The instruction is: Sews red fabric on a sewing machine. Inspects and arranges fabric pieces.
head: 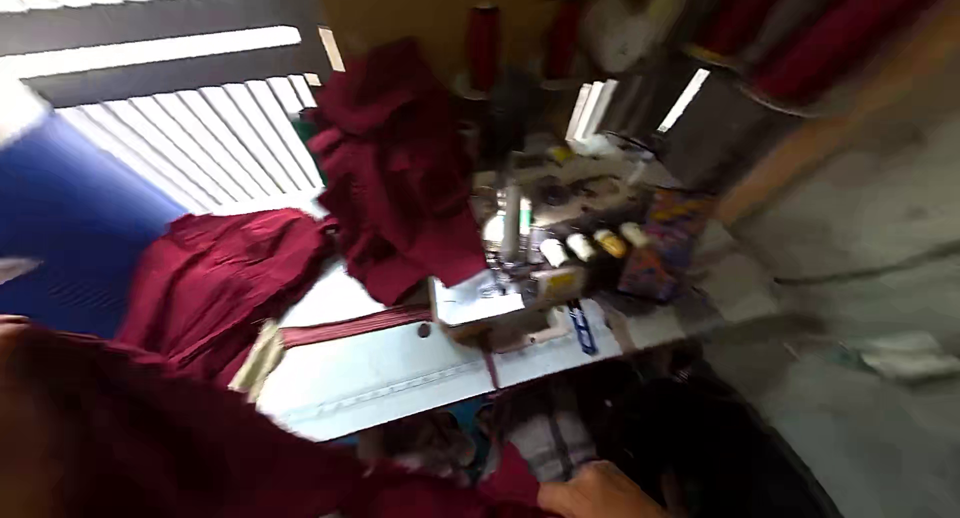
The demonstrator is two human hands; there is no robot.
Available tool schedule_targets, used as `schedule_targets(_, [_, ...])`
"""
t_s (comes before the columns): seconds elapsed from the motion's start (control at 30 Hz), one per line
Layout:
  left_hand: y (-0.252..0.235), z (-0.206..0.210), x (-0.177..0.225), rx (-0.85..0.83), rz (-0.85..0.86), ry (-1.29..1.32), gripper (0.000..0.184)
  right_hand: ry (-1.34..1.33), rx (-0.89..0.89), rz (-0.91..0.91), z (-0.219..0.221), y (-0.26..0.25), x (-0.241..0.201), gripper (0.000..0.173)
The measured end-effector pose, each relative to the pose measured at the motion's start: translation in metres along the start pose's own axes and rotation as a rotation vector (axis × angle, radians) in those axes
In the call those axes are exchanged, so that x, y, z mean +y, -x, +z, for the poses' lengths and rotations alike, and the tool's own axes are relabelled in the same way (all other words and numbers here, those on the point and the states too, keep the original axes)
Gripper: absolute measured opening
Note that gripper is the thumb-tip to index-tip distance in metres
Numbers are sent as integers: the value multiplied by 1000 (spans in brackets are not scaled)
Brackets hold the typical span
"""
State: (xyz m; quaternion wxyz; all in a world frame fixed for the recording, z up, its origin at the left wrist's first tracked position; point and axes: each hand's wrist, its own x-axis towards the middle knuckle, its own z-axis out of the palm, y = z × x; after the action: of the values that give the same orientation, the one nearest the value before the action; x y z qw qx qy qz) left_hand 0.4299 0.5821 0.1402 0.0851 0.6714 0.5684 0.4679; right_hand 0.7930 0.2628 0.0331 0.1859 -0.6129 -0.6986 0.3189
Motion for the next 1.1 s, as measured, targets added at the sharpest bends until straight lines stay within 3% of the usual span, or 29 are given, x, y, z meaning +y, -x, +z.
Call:
schedule_targets(0.07, [26,66,6,-202,440,28,33,52,-247,418,2,28,29,31])
schedule_targets(0.13, [63,123,29,-324,647,84,31,55,-403,700,6,50,55,32])
schedule_targets(0.17, [82,144,43,-353,696,133,30,39,-401,731,3,58,63,32])
schedule_targets(0.23, [115,167,66,-427,767,281,25,34,-142,540,-6,65,64,31])
schedule_targets(0.33, [142,167,96,-592,917,478,19,23,509,57,-16,18,47,33])
schedule_targets(0.43, [148,154,124,-701,1069,508,19,-304,707,-329,-21,-54,36,44])
schedule_targets(0.53, [132,145,145,-648,1033,481,17,-492,768,-402,-19,-91,31,24])
schedule_targets(0.67, [105,154,148,-622,843,421,15,-555,734,-318,-27,-109,17,14])
schedule_targets(0.8, [95,194,125,-746,734,337,16,-562,672,-94,-18,-130,34,19])
schedule_targets(0.93, [99,197,133,-794,716,308,18,-831,639,-48,-14,-128,57,11])
schedule_targets(1.1, [83,196,136,-794,633,263,17,-716,649,6,-17,-135,55,10])
